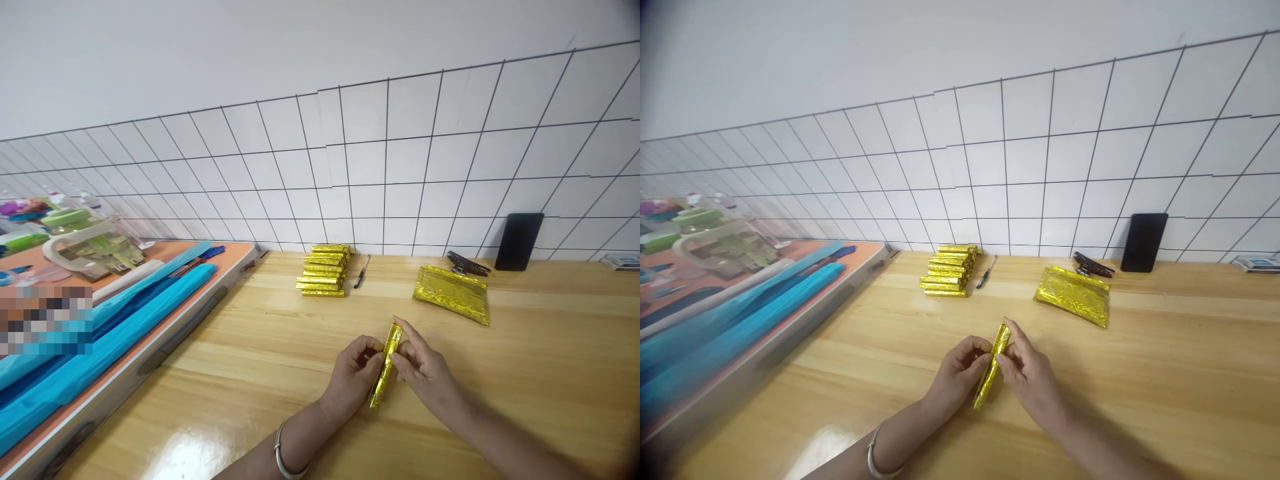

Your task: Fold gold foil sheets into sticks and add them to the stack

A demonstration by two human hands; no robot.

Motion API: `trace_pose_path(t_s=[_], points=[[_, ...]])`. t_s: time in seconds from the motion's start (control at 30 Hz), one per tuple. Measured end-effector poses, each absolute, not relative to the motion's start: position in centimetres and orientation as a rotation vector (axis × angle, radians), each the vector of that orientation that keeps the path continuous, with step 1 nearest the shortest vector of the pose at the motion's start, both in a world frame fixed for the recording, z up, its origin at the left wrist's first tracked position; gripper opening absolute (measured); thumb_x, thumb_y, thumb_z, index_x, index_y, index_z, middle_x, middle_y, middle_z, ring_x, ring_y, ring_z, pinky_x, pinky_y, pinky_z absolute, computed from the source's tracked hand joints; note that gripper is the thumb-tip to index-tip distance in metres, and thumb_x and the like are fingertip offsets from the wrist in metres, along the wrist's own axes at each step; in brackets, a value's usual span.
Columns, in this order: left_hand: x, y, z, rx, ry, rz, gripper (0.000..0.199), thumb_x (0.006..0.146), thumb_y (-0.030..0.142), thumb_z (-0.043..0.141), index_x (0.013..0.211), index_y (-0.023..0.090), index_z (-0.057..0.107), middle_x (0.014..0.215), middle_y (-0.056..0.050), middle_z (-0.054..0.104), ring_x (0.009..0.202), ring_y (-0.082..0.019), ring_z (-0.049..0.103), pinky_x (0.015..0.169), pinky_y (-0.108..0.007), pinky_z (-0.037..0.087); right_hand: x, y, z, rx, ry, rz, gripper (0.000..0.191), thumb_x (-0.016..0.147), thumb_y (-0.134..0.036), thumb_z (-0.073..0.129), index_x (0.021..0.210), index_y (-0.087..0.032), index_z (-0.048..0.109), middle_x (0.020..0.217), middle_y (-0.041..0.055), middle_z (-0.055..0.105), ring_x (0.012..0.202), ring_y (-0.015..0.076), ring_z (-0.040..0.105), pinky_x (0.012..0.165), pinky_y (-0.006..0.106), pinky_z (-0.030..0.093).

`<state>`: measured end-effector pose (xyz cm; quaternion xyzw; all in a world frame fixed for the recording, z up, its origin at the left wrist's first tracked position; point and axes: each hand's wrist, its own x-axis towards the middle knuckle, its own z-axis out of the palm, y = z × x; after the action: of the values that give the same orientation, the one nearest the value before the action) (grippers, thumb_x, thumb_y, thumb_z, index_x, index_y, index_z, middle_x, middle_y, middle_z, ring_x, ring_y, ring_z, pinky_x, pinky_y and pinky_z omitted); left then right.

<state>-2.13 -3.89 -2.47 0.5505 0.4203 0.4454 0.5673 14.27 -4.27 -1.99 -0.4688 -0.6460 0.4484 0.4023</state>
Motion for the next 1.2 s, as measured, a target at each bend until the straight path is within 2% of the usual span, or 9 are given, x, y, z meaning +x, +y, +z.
trace_pose_path(t_s=[0.23, 0.33, 0.67, 0.83, 1.0, 1.2], points=[[-2.0, -3.9, -1.8, 1.254, 0.845, 1.115, 0.023, 0.082, 0.034, 0.059, 0.092, 0.014, 0.056, 0.085, -0.004, 0.059, 0.078, -0.013, 0.054, 0.072, -0.025, 0.044, 14.2, -4.6, -1.9, -1.126, -1.586, 1.223, 0.056, 0.087, -0.034, 0.047, 0.139, -0.023, 0.026, 0.070, -0.0045, 0.046, 0.063, 0.0108, 0.044, 0.059, 0.023, 0.040], [-2.0, -3.9, -1.7, 1.218, 0.842, 1.114, 0.024, 0.081, 0.035, 0.060, 0.092, 0.013, 0.058, 0.086, -0.005, 0.060, 0.080, -0.014, 0.056, 0.075, -0.027, 0.045, 14.2, -4.7, -1.9, -1.140, -1.612, 1.192, 0.055, 0.087, -0.032, 0.047, 0.138, -0.024, 0.027, 0.070, -0.0045, 0.047, 0.064, 0.0113, 0.046, 0.060, 0.024, 0.041], [-1.9, -4.0, -1.9, 1.263, 0.944, 1.107, 0.024, 0.081, 0.035, 0.059, 0.090, 0.014, 0.059, 0.083, -0.004, 0.060, 0.076, -0.014, 0.056, 0.069, -0.025, 0.045, 13.9, -4.6, -2.7, -1.178, -1.550, 1.157, 0.045, 0.083, -0.030, 0.054, 0.121, -0.025, 0.031, 0.075, -0.0023, 0.057, 0.068, 0.0142, 0.056, 0.062, 0.027, 0.045], [-2.0, -3.9, -2.4, 1.290, 0.993, 1.121, 0.023, 0.082, 0.035, 0.059, 0.091, 0.014, 0.060, 0.082, -0.003, 0.060, 0.072, -0.012, 0.053, 0.067, -0.023, 0.043, 14.0, -4.2, -2.4, -1.133, -1.483, 1.230, 0.042, 0.081, -0.032, 0.058, 0.117, -0.025, 0.038, 0.081, -0.0014, 0.058, 0.067, 0.0125, 0.054, 0.061, 0.025, 0.046], [-2.0, -4.0, -2.3, 1.293, 1.026, 1.116, 0.023, 0.082, 0.035, 0.058, 0.089, 0.014, 0.059, 0.076, -0.001, 0.057, 0.066, -0.009, 0.049, 0.062, -0.020, 0.040, 14.6, -4.2, -1.7, -1.154, -1.442, 1.251, 0.035, 0.085, -0.040, 0.051, 0.117, -0.024, 0.047, 0.089, 0.0009, 0.057, 0.066, 0.0115, 0.053, 0.064, 0.027, 0.048], [-1.9, -4.1, -2.2, 1.302, 1.027, 1.120, 0.022, 0.082, 0.035, 0.058, 0.088, 0.013, 0.060, 0.075, -0.001, 0.055, 0.065, -0.009, 0.046, 0.060, -0.019, 0.038, 14.4, -4.3, -1.4, -1.122, -1.410, 1.229, 0.029, 0.086, -0.039, 0.051, 0.110, -0.023, 0.048, 0.088, 0.0011, 0.058, 0.068, 0.0116, 0.053, 0.063, 0.026, 0.047]])
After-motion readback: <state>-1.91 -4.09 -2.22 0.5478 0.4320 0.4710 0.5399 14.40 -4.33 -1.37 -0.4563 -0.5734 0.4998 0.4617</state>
